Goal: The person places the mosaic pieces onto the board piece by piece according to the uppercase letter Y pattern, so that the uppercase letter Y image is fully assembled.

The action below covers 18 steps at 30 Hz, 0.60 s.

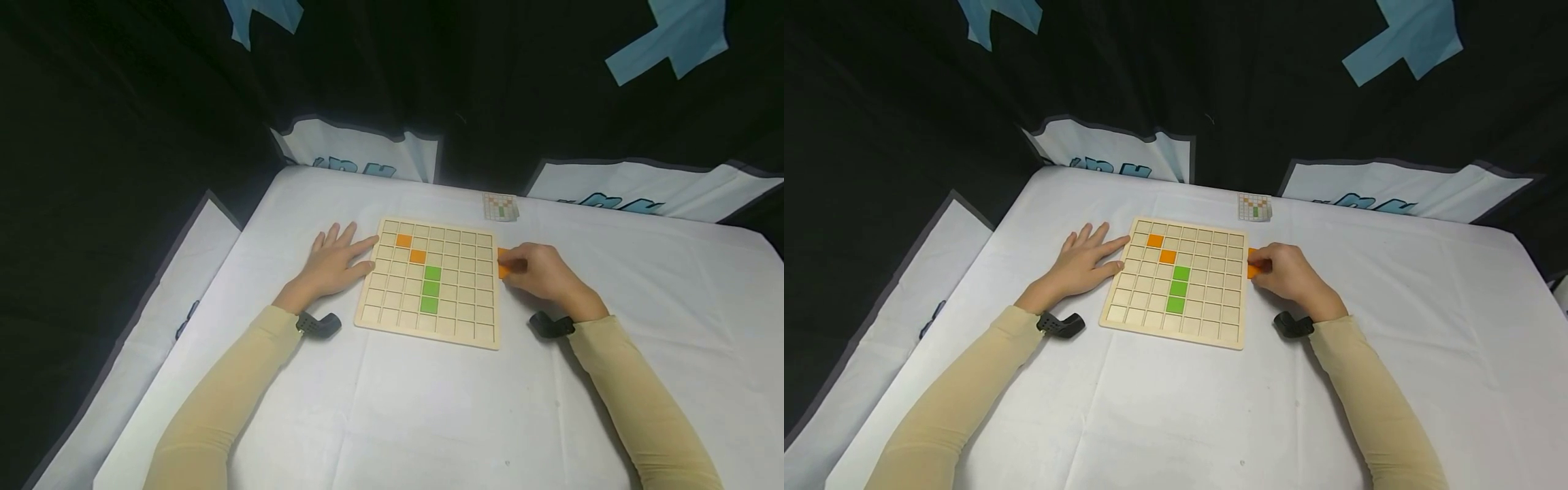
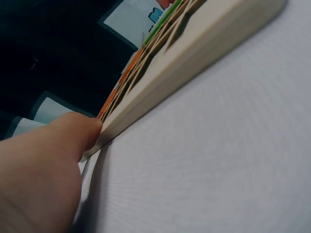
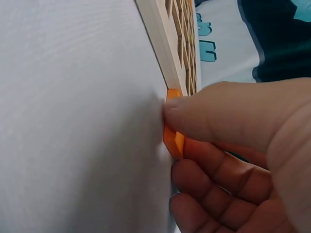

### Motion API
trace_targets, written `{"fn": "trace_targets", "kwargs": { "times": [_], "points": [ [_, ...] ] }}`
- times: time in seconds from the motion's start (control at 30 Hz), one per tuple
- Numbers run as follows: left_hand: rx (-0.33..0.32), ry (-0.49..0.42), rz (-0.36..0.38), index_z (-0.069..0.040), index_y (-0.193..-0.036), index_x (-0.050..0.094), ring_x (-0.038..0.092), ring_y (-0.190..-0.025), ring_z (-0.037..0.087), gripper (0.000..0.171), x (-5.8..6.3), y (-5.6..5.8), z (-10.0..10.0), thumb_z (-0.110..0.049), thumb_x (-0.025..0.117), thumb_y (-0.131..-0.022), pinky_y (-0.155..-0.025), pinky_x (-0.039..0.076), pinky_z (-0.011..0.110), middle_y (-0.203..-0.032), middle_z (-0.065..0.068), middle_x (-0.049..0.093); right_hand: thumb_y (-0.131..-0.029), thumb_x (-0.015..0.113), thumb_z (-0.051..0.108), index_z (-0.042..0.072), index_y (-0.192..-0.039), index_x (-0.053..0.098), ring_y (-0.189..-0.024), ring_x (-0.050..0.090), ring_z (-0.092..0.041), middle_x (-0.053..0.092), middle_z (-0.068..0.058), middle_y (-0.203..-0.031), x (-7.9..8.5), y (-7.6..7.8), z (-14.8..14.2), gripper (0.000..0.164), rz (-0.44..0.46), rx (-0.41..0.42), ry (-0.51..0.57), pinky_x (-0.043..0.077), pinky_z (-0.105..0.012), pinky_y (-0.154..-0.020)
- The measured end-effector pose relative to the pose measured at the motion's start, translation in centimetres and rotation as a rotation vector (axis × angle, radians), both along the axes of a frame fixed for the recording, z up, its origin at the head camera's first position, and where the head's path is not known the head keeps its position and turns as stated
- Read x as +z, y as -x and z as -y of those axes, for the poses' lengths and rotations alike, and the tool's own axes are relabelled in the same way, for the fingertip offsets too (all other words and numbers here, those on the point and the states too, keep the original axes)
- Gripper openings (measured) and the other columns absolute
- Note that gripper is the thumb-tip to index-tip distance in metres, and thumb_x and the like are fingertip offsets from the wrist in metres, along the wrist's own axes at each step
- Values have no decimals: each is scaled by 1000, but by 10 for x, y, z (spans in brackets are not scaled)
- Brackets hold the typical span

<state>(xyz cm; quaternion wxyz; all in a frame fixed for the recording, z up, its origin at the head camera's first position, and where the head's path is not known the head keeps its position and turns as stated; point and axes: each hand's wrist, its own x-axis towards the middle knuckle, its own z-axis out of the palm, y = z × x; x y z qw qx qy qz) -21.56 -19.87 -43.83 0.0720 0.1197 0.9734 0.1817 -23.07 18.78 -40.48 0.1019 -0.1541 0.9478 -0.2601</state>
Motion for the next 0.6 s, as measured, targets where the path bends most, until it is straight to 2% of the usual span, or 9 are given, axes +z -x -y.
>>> {"fn": "trace_targets", "kwargs": {
  "times": [0.23, 0.6],
  "points": [
    [0, -1, -1, -31, -160, 35, -1, -159, 46, 61, 0, -1, 0, -51, 44, -103, -127, -2, 65, -172, 18, 11, -84, 71, -3, -6, -124, 69, -99, 62, -33, 68, -25, -118, -1, -1, 1, 41, -26, 13, -16, 57, -49, -94],
    [-2, -1, -7, -30, -160, 36, -1, -159, 46, 61, 1, -2, 0, -50, 45, -103, -127, -1, 65, -172, 18, 12, -85, 73, -3, -6, -124, 70, -101, 61, -32, 68, -24, -118, 0, -3, 2, 39, -42, 33, -38, 55, -50, -96]
  ]
}}
